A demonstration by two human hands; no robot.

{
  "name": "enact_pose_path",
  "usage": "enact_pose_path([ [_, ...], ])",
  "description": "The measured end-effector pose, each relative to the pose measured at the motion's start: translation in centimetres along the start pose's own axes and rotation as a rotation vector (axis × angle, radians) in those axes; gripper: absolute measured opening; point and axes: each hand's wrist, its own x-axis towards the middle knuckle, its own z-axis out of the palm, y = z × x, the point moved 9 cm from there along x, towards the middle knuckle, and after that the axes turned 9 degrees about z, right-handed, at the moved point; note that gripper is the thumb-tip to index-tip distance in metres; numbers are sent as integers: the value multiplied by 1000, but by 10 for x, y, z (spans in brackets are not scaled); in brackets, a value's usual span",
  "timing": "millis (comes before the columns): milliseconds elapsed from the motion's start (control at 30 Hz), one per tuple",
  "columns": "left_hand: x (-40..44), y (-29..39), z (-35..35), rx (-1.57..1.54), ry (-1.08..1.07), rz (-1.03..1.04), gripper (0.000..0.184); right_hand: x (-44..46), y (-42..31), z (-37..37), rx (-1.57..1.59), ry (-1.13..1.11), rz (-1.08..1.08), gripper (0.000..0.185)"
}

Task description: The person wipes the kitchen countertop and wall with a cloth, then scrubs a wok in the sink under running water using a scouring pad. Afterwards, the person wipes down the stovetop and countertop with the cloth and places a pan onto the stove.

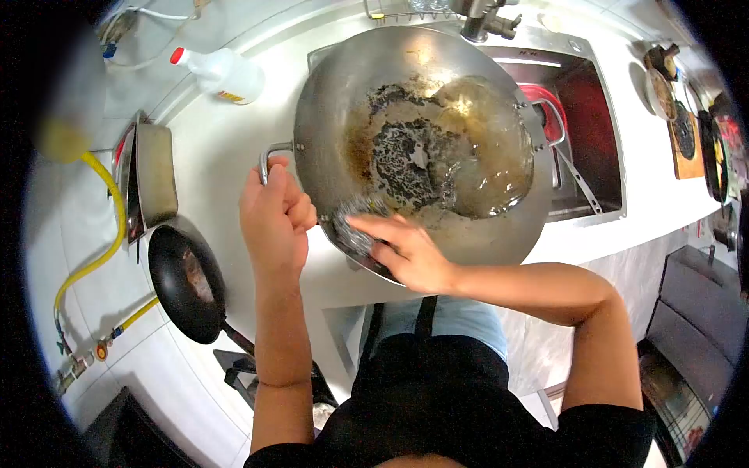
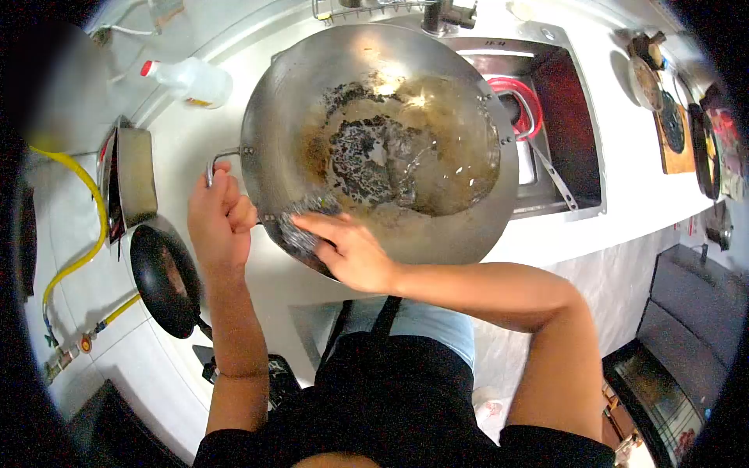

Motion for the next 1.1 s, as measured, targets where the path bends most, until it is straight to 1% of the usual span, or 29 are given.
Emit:
enact_pose_path([
  [100,1,-1,-1,-6,2,-21,15,-44,25,-17,-94,-264,81,52],
  [133,1,-1,-2,-12,9,-26,15,-58,33,-32,-193,-349,123,53],
  [167,1,-1,0,-16,-8,-25,14,-68,46,-46,-322,-385,106,54],
  [200,1,0,1,-22,-25,-20,14,-78,66,-61,-475,-427,160,54],
  [233,1,1,2,-26,-38,-14,14,-80,75,-77,-607,-435,156,53],
  [267,1,-1,1,-29,-32,-29,14,-81,84,-92,-784,-417,175,53],
  [300,2,-1,0,-32,-28,-41,14,-79,105,-107,-827,-362,192,54],
  [333,3,-2,-1,-34,-22,-51,14,-71,120,-117,-936,-347,235,57],
  [367,3,-3,-3,-30,-12,-59,14,-65,132,-130,-1011,-303,189,58],
  [433,3,-5,-7,-20,10,-70,14,-41,144,-141,-1115,-268,278,59],
  [533,0,-2,-4,4,26,-56,14,-7,165,-145,-1273,-139,296,58],
  [633,-1,-1,-2,21,40,-81,13,36,170,-152,-1368,26,324,56],
  [667,-1,-2,-3,14,49,-82,13,53,182,-154,-1398,73,314,55],
  [767,-1,-4,-4,-2,58,-75,14,92,160,-157,-1155,256,339,57],
  [867,-1,-4,-3,-2,43,-68,12,139,139,-147,-1022,424,218,61],
  [967,-1,-1,2,10,24,-70,11,175,106,-123,-740,427,220,66],
  [1000,-1,-1,3,13,21,-64,11,179,82,-103,-798,540,-106,68],
  [1067,-1,0,4,28,19,-57,11,175,47,-70,-654,418,-226,73],
  [1100,-1,-1,3,38,21,-52,12,168,30,-55,-459,193,-25,74],
])
